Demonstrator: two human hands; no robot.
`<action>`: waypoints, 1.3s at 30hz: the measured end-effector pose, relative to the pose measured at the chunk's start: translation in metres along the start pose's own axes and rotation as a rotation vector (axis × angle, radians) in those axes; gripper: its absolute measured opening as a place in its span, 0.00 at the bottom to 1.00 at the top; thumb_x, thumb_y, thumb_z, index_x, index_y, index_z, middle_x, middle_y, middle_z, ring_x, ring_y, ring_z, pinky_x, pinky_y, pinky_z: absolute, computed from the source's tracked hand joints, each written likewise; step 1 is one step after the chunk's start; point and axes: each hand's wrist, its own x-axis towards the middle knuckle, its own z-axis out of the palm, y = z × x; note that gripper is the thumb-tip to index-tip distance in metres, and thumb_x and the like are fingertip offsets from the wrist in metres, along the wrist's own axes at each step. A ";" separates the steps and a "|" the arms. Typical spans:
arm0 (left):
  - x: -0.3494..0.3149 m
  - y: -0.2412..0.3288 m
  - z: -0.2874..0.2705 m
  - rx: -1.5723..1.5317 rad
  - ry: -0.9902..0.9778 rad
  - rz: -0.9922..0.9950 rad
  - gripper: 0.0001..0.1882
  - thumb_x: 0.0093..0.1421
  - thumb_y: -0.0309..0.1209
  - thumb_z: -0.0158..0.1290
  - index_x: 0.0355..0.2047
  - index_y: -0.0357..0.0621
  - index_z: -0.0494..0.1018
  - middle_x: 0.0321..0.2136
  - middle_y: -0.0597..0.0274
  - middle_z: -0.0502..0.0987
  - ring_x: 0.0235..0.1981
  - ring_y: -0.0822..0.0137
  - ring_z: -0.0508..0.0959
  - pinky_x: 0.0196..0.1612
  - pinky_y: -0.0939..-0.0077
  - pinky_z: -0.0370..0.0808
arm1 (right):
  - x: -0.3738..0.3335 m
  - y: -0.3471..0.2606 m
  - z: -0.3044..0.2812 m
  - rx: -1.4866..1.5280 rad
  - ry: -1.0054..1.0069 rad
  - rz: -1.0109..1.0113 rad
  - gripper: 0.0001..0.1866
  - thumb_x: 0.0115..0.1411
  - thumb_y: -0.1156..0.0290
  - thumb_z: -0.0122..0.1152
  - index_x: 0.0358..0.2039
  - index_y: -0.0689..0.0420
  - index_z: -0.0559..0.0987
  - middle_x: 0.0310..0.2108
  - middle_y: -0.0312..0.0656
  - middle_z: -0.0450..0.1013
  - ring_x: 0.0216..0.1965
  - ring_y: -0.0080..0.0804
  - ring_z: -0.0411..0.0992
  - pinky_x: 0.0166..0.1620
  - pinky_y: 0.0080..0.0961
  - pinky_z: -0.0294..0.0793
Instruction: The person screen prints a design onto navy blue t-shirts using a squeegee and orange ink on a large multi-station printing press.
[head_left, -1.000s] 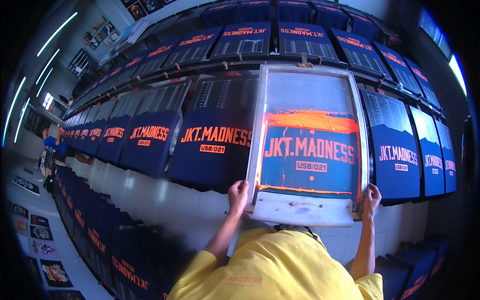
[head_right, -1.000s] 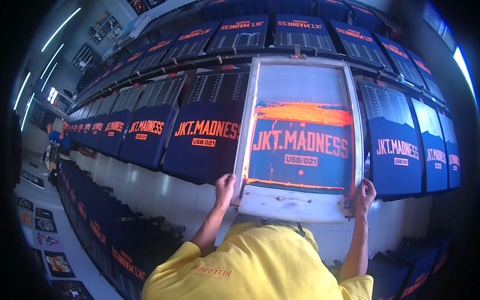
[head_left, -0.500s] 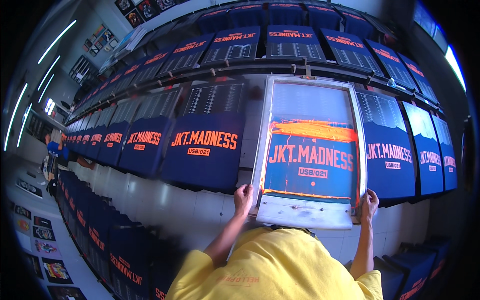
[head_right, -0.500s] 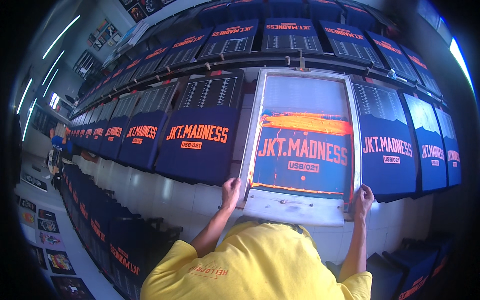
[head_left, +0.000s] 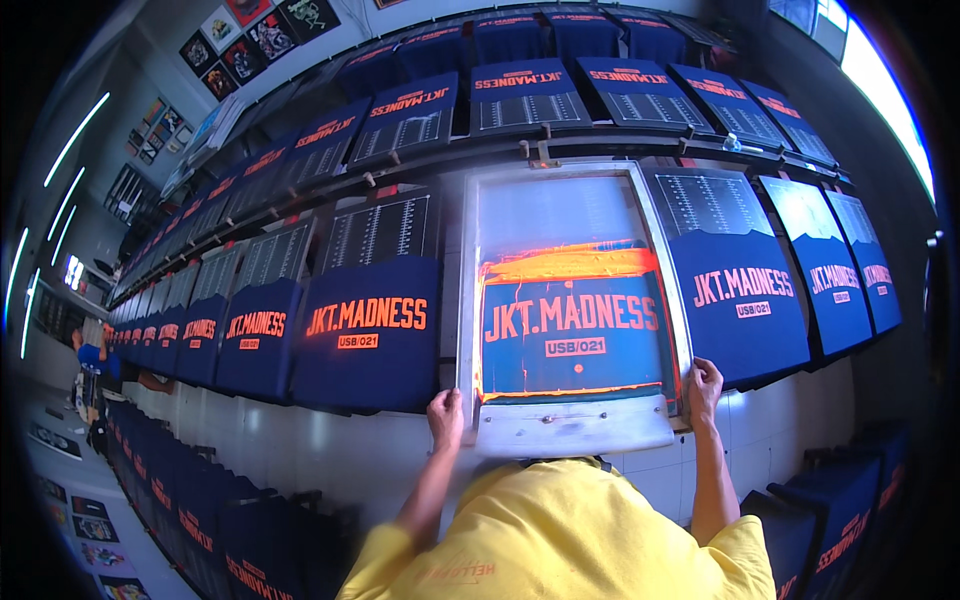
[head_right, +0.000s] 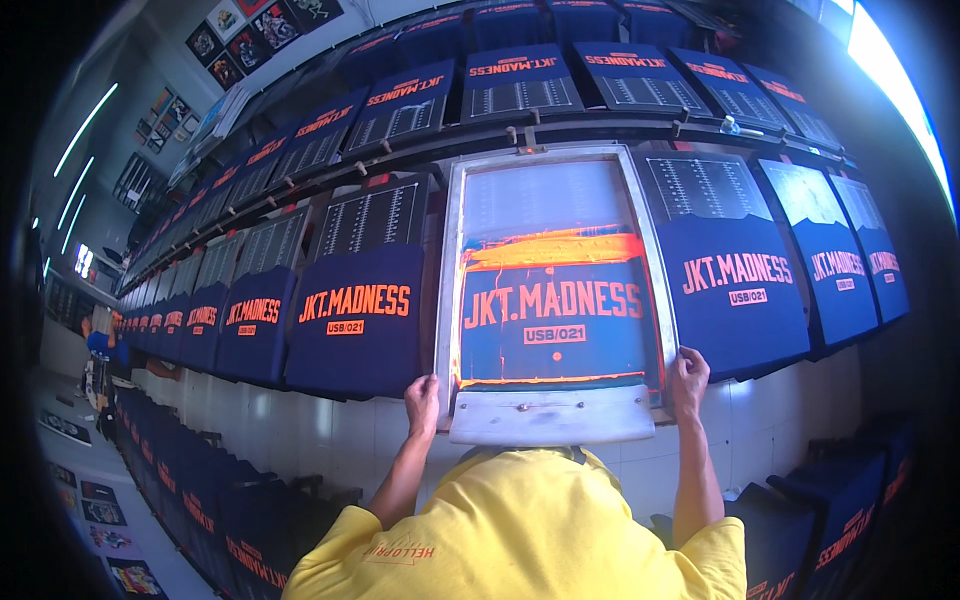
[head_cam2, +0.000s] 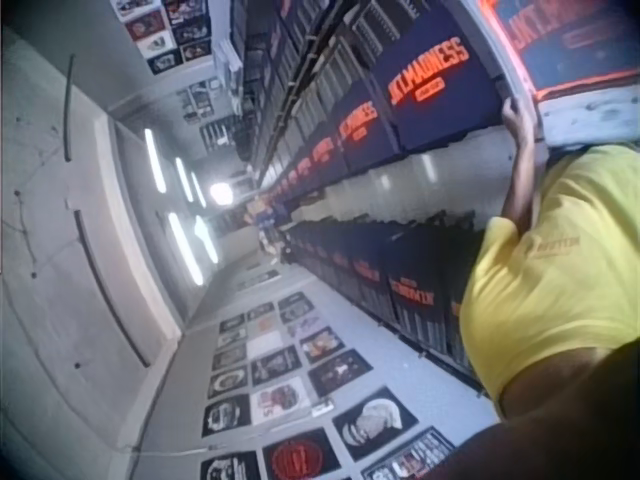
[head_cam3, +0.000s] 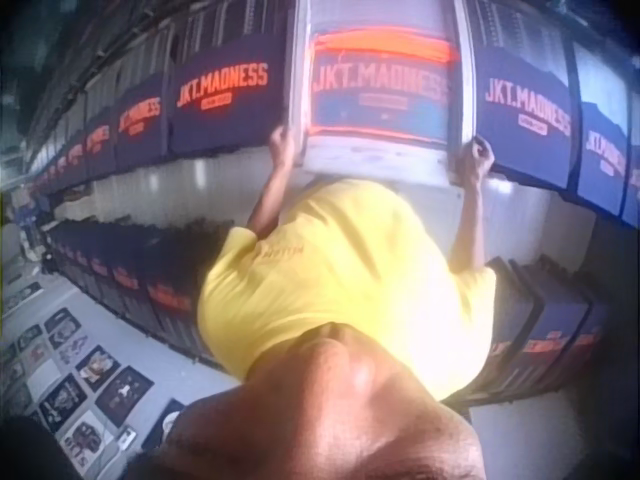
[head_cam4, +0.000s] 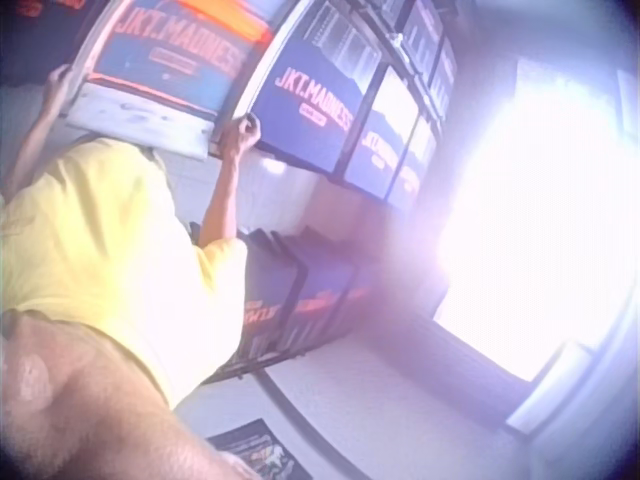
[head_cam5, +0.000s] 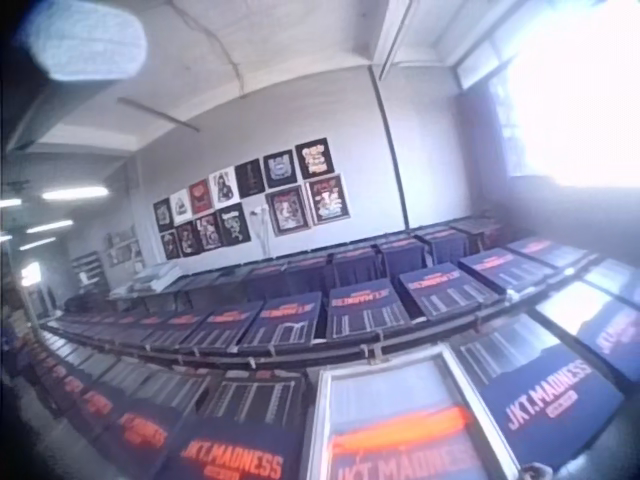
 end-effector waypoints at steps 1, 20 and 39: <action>0.000 0.001 0.000 -0.006 0.006 -0.006 0.16 0.63 0.36 0.54 0.33 0.30 0.77 0.21 0.55 0.78 0.23 0.66 0.75 0.31 0.69 0.72 | 0.001 -0.002 0.001 0.003 -0.003 0.006 0.12 0.63 0.75 0.54 0.43 0.66 0.80 0.28 0.38 0.77 0.28 0.20 0.70 0.32 0.20 0.69; 0.035 0.001 0.001 0.032 0.006 0.011 0.17 0.64 0.37 0.53 0.32 0.30 0.76 0.20 0.51 0.75 0.22 0.60 0.73 0.31 0.65 0.69 | 0.023 -0.017 0.035 -0.011 0.006 -0.049 0.10 0.62 0.77 0.56 0.41 0.66 0.81 0.26 0.33 0.74 0.24 0.15 0.65 0.27 0.16 0.64; 0.049 -0.015 -0.004 -0.075 -0.085 -0.129 0.13 0.63 0.32 0.55 0.36 0.29 0.77 0.20 0.62 0.75 0.23 0.74 0.70 0.29 0.73 0.69 | 0.025 -0.016 0.045 0.004 0.015 -0.073 0.11 0.61 0.77 0.54 0.42 0.67 0.80 0.25 0.39 0.77 0.24 0.19 0.70 0.27 0.20 0.68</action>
